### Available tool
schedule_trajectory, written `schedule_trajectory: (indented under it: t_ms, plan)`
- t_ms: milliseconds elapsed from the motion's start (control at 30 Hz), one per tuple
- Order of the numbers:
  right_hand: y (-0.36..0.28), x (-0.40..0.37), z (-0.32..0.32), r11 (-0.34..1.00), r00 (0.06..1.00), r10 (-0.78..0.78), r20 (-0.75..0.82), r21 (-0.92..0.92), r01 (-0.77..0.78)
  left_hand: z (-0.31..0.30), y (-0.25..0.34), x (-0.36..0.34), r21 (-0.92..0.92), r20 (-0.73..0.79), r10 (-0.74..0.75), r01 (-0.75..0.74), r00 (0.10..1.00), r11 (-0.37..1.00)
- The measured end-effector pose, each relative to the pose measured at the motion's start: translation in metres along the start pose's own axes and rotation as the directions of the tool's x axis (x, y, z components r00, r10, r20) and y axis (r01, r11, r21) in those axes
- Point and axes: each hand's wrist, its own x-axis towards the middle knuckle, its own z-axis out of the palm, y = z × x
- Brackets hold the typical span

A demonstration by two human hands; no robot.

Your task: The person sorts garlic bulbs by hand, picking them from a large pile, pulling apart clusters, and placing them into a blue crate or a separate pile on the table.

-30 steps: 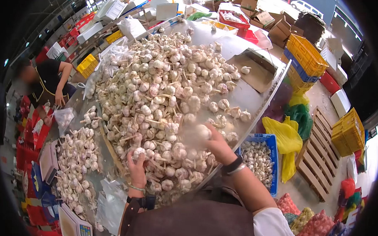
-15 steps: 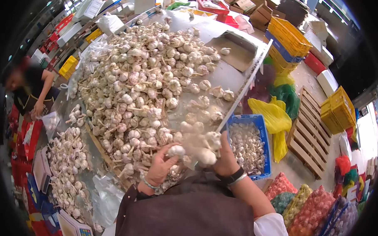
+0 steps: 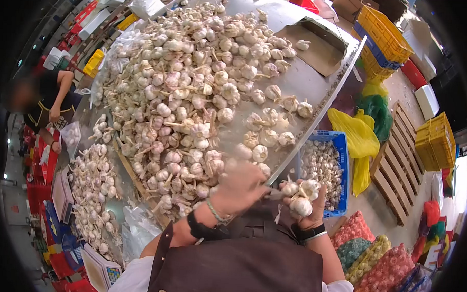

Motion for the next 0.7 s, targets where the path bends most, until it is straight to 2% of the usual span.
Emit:
schedule_trajectory:
  t_ms: [33, 67, 100, 133, 167, 200, 233, 300, 333, 367, 400, 433, 500, 567, 633, 667, 700]
  plan:
    - [-0.002, 0.0, 0.005, 0.989, 0.976, -0.14, -0.169, -0.059, 0.132, -0.002, -0.039, -0.005, 0.17, -0.183, 0.035, -0.004, 0.983, 0.985]
    - [-0.017, -0.003, -0.012, 0.992, 0.976, -0.123, -0.181, -0.04, 0.118, -0.04, -0.033, 0.003, 0.21, -0.307, -0.068, 0.137, 0.949, 0.968]
    - [-0.04, -0.007, -0.039, 0.995, 0.976, -0.104, -0.191, -0.023, 0.102, -0.061, -0.057, 0.0, 0.271, -0.41, -0.17, 0.297, 0.896, 0.915]
    - [-0.059, -0.009, -0.07, 0.992, 0.945, -0.124, -0.302, -0.05, 0.114, -0.081, -0.094, -0.009, 0.399, -0.472, -0.129, 0.342, 0.872, 0.851]
    - [-0.071, -0.008, -0.074, 0.976, 0.887, -0.219, -0.406, -0.101, 0.195, -0.101, -0.117, -0.016, 0.414, -0.476, -0.297, 0.509, 0.828, 0.754]
    - [-0.087, -0.007, -0.089, 0.969, 0.868, -0.244, -0.432, -0.07, 0.238, -0.111, -0.138, -0.026, 0.541, -0.49, -0.351, 0.594, 0.798, 0.596]
    - [-0.102, -0.007, -0.105, 0.959, 0.848, -0.266, -0.459, -0.036, 0.282, -0.118, -0.158, -0.034, 0.6, -0.453, -0.393, 0.6, 0.8, 0.529]
    - [-0.123, 0.003, -0.108, 0.913, 0.642, -0.398, -0.655, -0.214, 0.348, -0.13, -0.159, -0.027, 0.638, -0.287, -0.556, 0.589, 0.78, 0.496]
    - [-0.13, 0.006, -0.105, 0.905, 0.732, -0.425, -0.532, -0.27, 0.328, -0.129, -0.16, -0.024, 0.638, -0.285, -0.557, 0.588, 0.78, 0.497]
    - [-0.127, 0.014, -0.082, 0.905, 0.729, -0.426, -0.536, -0.271, 0.329, -0.126, -0.16, -0.022, 0.686, -0.286, -0.545, 0.566, 0.788, 0.457]
    - [-0.114, 0.026, -0.038, 0.775, 0.703, -0.571, -0.424, -0.56, 0.292, -0.123, -0.161, -0.02, 0.73, -0.287, -0.533, 0.542, 0.796, 0.417]
    - [-0.1, 0.039, 0.002, 0.561, 0.687, -0.674, -0.27, -0.793, 0.238, -0.121, -0.168, -0.021, 0.727, -0.282, -0.534, 0.541, 0.797, 0.423]
    - [-0.074, 0.069, 0.061, 0.206, 0.845, -0.52, 0.127, -0.941, 0.268, -0.118, -0.183, -0.022, 0.733, -0.293, -0.559, 0.557, 0.776, 0.389]
    - [-0.043, 0.102, 0.095, -0.059, 0.939, -0.219, 0.264, -0.965, 0.257, -0.125, -0.175, -0.024, 0.691, -0.287, -0.559, 0.572, 0.778, 0.442]
    - [-0.014, 0.128, 0.123, -0.54, 0.937, 0.062, 0.343, -0.778, 0.321, -0.133, -0.166, -0.033, 0.65, -0.283, -0.56, 0.585, 0.779, 0.486]
    - [-0.006, 0.143, 0.121, -0.538, 0.936, 0.063, 0.347, -0.778, 0.324, -0.135, -0.162, -0.044, 0.374, -0.371, -0.511, 0.628, 0.775, 0.682]
    - [0.002, 0.162, 0.111, -0.68, 0.908, 0.162, 0.386, -0.623, 0.386, -0.138, -0.158, -0.056, 0.066, -0.463, -0.483, 0.572, 0.743, 0.818]
